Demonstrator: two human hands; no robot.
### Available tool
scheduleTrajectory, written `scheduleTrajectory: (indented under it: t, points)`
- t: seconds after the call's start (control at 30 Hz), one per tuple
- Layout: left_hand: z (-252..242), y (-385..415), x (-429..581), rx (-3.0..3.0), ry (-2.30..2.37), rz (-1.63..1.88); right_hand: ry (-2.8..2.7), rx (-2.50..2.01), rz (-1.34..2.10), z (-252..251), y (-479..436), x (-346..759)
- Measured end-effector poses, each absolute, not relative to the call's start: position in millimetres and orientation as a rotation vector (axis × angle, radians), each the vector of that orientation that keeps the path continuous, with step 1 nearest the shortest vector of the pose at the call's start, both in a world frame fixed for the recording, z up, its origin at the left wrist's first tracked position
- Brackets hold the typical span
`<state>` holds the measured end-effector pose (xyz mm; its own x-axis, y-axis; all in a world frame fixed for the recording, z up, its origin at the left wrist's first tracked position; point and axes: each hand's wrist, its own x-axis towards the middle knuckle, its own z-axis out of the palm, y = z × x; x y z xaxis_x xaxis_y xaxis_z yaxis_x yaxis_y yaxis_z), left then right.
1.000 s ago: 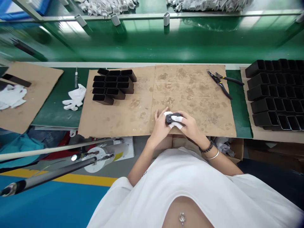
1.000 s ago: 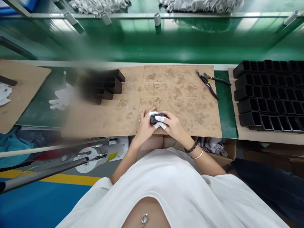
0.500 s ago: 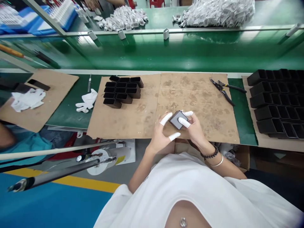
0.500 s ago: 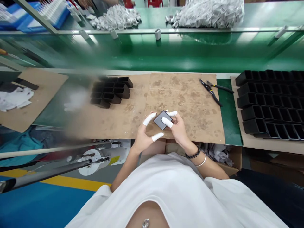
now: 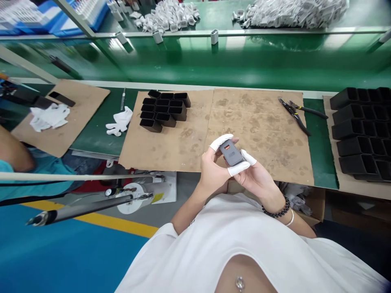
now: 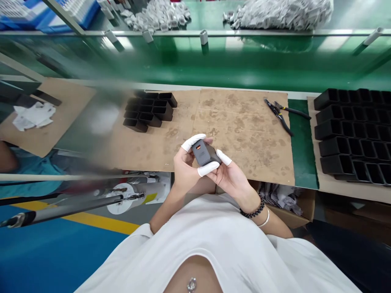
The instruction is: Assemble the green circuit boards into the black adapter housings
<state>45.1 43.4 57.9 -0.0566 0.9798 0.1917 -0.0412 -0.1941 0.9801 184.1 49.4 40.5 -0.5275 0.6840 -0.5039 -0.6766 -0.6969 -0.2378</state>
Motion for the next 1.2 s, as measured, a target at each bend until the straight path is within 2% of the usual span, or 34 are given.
scheduleTrajectory:
  t: [0.13,0.4,0.73,0.9,0.97,1.13,1.2]
  points:
    - [61.4,41.6,47.3,1.207,1.067,1.421,-0.362,-0.816,2.084,29.2,49.0,184.2]
    - [41.3,51.5,38.2,0.747,1.004,1.337,-1.234,-1.041,1.483,30.8,49.5,190.6]
    - [28.6,69.1,31.6,-0.226,0.911,1.083,-1.995,-1.048,0.794,-2.4,90.6,216.0]
    - [28.9,78.7,38.9,-0.236,0.874,1.109,-2.185,-0.963,1.021,20.8,105.7,208.3]
    - [17.3,75.7,39.8,-0.179,0.833,1.153,-2.163,-0.96,0.996,25.7,109.3,194.1]
    - [-62.7,82.5,33.8,0.049,0.561,1.136,-2.134,-1.084,1.03,14.0,163.3,176.9]
    - [-90.3,92.7,29.7,0.177,0.479,1.076,-2.099,-1.209,0.938,20.5,206.2,183.2]
